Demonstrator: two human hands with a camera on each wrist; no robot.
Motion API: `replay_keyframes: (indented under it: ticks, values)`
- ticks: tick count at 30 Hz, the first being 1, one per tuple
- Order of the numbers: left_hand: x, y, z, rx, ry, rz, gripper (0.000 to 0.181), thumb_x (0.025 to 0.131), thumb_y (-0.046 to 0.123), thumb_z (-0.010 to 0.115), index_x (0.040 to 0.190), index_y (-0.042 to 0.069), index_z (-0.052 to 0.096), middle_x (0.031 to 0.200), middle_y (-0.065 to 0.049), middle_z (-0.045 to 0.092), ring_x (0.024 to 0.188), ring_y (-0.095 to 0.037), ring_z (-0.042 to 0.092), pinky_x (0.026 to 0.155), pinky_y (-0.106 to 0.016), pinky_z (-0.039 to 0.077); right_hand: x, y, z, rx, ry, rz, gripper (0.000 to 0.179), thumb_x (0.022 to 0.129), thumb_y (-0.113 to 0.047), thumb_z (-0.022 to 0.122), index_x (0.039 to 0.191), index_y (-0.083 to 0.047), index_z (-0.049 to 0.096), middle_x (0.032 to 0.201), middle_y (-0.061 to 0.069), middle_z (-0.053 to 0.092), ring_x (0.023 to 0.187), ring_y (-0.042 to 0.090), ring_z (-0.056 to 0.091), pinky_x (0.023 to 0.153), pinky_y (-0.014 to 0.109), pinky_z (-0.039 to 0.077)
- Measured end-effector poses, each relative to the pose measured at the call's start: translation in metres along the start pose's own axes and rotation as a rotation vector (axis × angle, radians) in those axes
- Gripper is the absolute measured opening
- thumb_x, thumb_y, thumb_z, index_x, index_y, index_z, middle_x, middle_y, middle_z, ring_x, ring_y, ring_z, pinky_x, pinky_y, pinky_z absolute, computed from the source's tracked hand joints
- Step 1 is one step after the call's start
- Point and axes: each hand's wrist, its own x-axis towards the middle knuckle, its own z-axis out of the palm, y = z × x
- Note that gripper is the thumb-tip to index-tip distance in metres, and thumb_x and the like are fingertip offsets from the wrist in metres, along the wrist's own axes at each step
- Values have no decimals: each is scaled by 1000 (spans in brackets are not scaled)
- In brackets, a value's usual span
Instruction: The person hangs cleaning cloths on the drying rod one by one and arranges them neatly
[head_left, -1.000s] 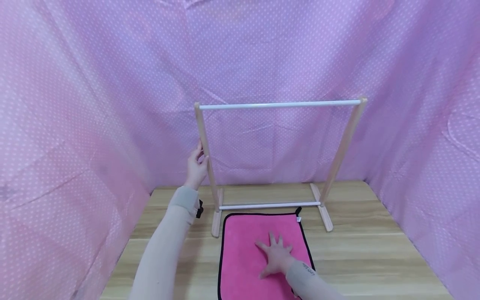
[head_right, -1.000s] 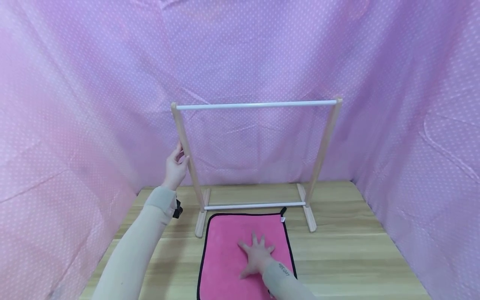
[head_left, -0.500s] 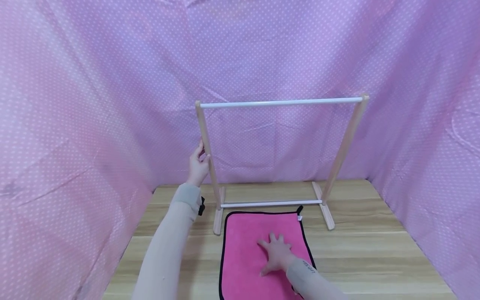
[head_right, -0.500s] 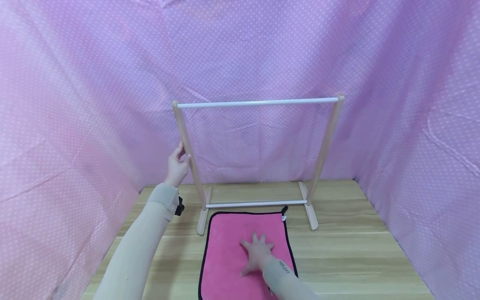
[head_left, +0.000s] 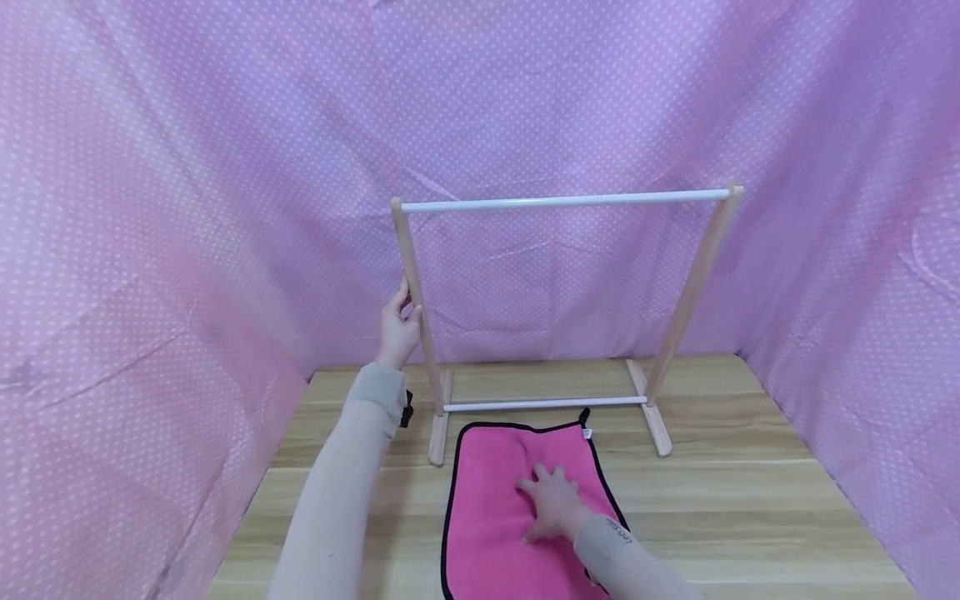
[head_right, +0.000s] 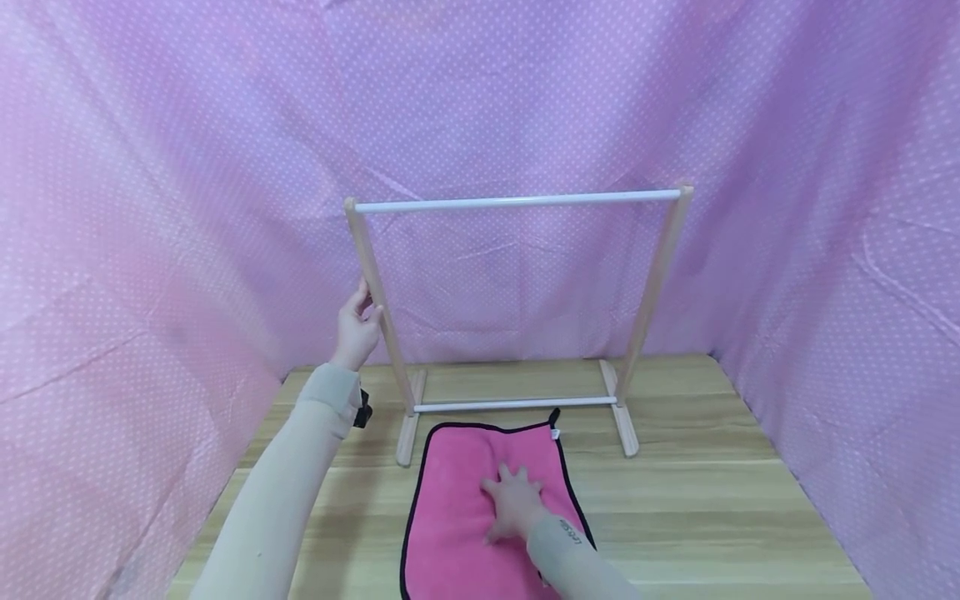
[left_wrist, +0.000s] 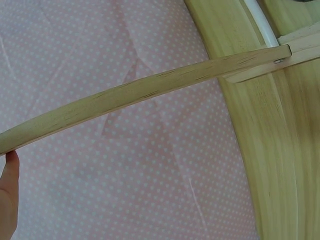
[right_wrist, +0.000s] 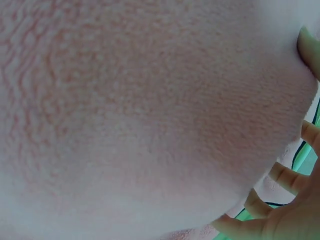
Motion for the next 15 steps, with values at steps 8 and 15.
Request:
replay_keyframes:
  ticks: [8, 15]
  values:
    - [0, 0, 1, 11, 14, 5, 66, 93, -10, 45, 149, 15, 21, 147, -14, 39, 132, -27, 39, 108, -39, 41, 2, 3, -2, 19, 28, -50, 48, 64, -25, 83, 107, -20, 64, 108, 5, 52, 88, 27, 44, 66, 49, 47]
    - [-1, -1, 2, 28, 20, 12, 65, 93, -10, 45, 149, 15, 22, 145, -15, 41, 132, -28, 40, 107, -39, 42, 2, 9, -4, 48, 17, -123, 33, 70, -13, 78, 101, -19, 66, 106, 1, 53, 85, 19, 44, 71, 34, 47]
